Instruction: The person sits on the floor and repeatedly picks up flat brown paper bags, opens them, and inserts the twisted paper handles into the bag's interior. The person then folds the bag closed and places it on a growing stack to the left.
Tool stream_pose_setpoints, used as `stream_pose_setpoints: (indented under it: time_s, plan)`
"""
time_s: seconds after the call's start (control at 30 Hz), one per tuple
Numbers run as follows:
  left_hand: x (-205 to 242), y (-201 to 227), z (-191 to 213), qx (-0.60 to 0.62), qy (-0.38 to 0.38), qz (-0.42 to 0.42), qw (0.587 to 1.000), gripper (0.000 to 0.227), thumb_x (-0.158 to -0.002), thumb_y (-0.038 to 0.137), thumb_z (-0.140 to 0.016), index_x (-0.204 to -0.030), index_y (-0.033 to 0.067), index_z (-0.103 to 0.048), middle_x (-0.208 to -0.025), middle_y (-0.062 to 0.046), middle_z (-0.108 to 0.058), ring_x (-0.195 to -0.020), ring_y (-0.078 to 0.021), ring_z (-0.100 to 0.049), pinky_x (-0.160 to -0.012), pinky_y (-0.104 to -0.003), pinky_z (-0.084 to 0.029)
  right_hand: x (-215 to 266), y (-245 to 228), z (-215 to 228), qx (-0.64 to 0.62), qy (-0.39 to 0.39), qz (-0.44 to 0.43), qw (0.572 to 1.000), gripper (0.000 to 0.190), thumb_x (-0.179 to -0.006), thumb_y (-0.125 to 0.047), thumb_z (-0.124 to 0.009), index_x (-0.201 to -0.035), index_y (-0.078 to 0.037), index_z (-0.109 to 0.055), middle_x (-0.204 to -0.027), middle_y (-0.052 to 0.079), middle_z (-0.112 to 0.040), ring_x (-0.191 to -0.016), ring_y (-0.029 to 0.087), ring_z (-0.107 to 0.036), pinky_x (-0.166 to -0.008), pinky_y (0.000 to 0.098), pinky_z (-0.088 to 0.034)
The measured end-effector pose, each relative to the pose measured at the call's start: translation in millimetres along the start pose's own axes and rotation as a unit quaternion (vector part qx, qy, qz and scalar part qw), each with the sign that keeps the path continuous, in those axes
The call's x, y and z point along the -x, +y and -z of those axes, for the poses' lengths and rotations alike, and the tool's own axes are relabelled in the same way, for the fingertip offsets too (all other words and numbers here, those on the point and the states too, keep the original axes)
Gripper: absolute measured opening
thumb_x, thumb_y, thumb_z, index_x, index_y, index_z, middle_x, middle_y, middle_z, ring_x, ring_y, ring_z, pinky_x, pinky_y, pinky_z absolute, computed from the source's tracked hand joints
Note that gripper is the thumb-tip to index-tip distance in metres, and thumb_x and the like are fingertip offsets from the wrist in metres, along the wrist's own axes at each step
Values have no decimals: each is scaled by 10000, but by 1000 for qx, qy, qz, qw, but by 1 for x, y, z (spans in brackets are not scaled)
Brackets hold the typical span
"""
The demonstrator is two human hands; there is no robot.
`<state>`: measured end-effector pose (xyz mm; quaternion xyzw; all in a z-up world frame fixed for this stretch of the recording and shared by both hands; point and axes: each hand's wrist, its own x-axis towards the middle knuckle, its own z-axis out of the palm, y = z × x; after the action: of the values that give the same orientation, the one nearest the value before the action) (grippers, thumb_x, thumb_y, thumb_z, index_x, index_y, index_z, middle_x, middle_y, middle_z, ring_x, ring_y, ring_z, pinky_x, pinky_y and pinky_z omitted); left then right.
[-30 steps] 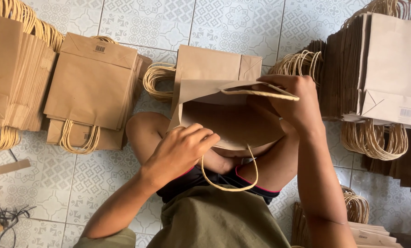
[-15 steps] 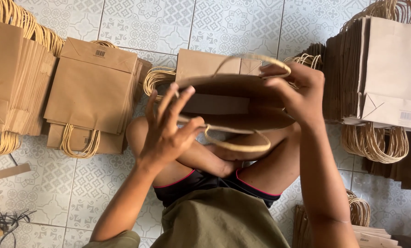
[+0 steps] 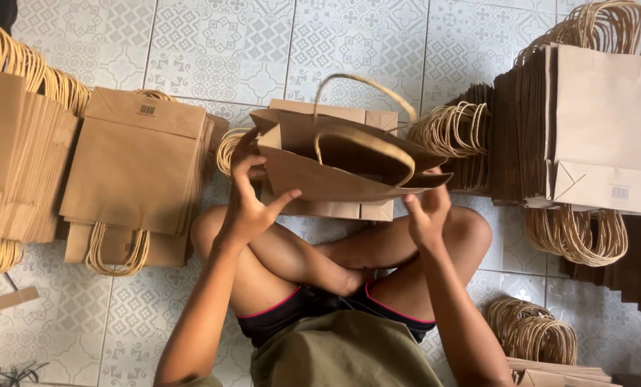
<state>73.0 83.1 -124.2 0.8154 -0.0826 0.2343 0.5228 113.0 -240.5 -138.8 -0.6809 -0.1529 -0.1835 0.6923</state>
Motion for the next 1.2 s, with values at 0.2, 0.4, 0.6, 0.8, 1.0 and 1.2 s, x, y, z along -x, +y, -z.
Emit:
stream_pose_setpoints:
  time_s: [0.2,0.4,0.6,0.8,1.0,1.2]
  plan:
    - [-39,33,12,51,-10,-4,999,584,-805,124,-888,-1226,-42,-518,-1176,-226,-592,-1104,-362,-634,-1008,-507,-473,1,21,7,50,-26,-37,998,402,-858,-55,-827,-1201,55,-649,-1084,160,-633,-1049,231,-598,-991,462,-470]
    - [-53,61,28,13,5,-50,999,412,-828,173,-876,-1127,-12,-663,-1152,-161,-693,-1111,-311,-661,-1055,-429,-455,-12,-4,22,56,33,-2,998,291,-850,-21,-856,-991,0,-602,-939,172,-667,-879,296,-680,-868,453,-555]
    - [-11,-30,-4,-40,0,122,992,927,-816,477,-875,-1337,-93,-361,-1181,-367,-592,-1142,-570,-562,-1023,-624,-414,-24,-2,-5,58,-87,-64,992,350,-902,-107,-747,-1124,-45,-483,-1066,243,-693,-1073,376,-665,-970,469,-492]
    - [41,-129,-33,-271,-76,84,956,109,-1015,372,-572,-1000,407,-674,-984,237,-692,-1084,-20,-612,-1079,-248,-361,14,99,8,214,-206,-185,937,250,-888,-126,-691,-1115,-203,-763,-1066,78,-763,-1085,315,-694,-999,401,-505]
    - [5,-30,-2,-56,-186,224,955,249,-1047,259,-453,-1140,301,-681,-1023,6,-758,-1161,-178,-643,-1229,-470,-188,-9,56,13,221,-225,-259,913,335,-837,-158,-724,-1148,-283,-740,-917,21,-773,-922,246,-732,-896,394,-537]
    - [16,-27,-12,49,-134,347,927,194,-940,263,-637,-1106,199,-716,-998,-36,-762,-1038,-181,-678,-1079,-421,-353,-21,20,9,119,-179,-431,876,299,-922,-245,-655,-1217,-232,-702,-890,128,-713,-782,274,-685,-746,428,-556]
